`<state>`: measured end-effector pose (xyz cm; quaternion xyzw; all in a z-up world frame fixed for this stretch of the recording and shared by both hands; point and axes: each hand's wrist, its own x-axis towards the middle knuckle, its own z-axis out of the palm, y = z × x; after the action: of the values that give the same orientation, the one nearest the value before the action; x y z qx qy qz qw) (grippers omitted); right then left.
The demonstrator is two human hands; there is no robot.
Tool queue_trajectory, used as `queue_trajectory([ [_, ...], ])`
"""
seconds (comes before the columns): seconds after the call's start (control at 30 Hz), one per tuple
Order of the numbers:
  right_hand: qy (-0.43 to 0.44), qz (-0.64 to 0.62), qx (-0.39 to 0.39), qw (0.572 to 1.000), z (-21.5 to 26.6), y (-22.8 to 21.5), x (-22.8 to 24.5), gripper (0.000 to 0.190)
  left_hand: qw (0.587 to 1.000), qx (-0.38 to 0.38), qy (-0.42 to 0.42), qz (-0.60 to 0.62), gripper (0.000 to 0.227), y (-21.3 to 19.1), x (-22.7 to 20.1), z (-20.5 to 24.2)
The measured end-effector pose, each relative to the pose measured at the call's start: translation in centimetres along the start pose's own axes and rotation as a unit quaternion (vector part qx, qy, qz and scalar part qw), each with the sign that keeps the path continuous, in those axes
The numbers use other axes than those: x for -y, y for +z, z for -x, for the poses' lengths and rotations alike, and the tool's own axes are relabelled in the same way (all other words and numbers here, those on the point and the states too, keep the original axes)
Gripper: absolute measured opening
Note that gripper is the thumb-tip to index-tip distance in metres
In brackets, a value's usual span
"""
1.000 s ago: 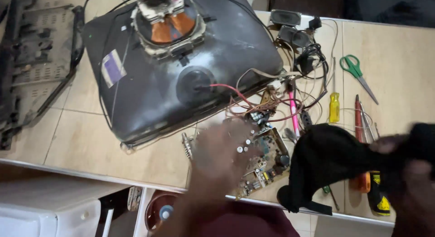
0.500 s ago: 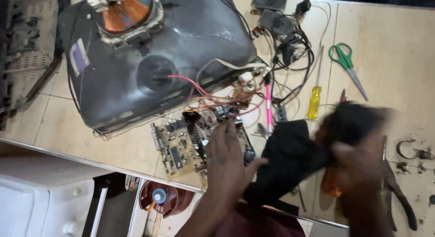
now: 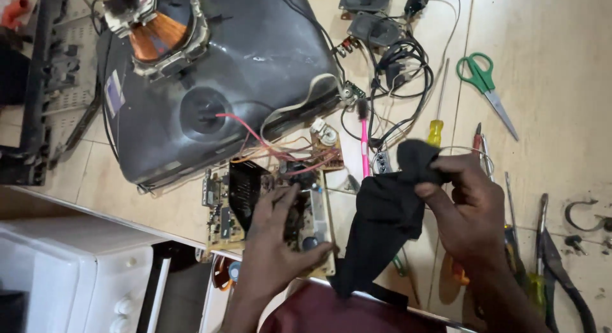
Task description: Cleaning and inspecting a circuit board from a television using a cloth and a screwdriver.
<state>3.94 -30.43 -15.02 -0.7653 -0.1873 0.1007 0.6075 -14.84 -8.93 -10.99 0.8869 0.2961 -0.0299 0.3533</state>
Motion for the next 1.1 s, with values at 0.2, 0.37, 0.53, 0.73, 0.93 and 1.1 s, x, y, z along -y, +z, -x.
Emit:
queue_trajectory([
  [0.2,-0.071,-0.006,0.046,0.996,1.8,2.2,2.0,0.021,0.998,0.013,0.045,0.033,0.093,-3.3,0.1,0.9],
  [0.37,0.070,-0.001,0.175,0.982,5.0,11.1,4.4,0.015,0.997,0.025,0.074,0.009,0.089,-3.9,-0.5,0.7],
  [0.53,-0.043,-0.018,0.130,0.990,5.7,11.8,1.7,0.013,0.995,0.010,0.094,-0.031,0.099,-0.7,2.5,0.0],
  [0.73,-0.021,-0.003,0.133,0.991,4.7,13.9,-1.1,0.016,0.986,0.013,0.141,-0.089,0.109,1.9,4.9,-0.1],
  [0.93,-0.068,0.022,0.170,0.983,5.2,12.3,-0.5,0.003,0.957,0.020,0.228,-0.180,0.122,1.5,4.5,-0.3],
  [1.1,0.070,0.118,0.301,0.944,7.5,11.7,-2.1,0.013,0.952,0.037,0.218,-0.212,0.111,1.5,4.3,-0.3],
])
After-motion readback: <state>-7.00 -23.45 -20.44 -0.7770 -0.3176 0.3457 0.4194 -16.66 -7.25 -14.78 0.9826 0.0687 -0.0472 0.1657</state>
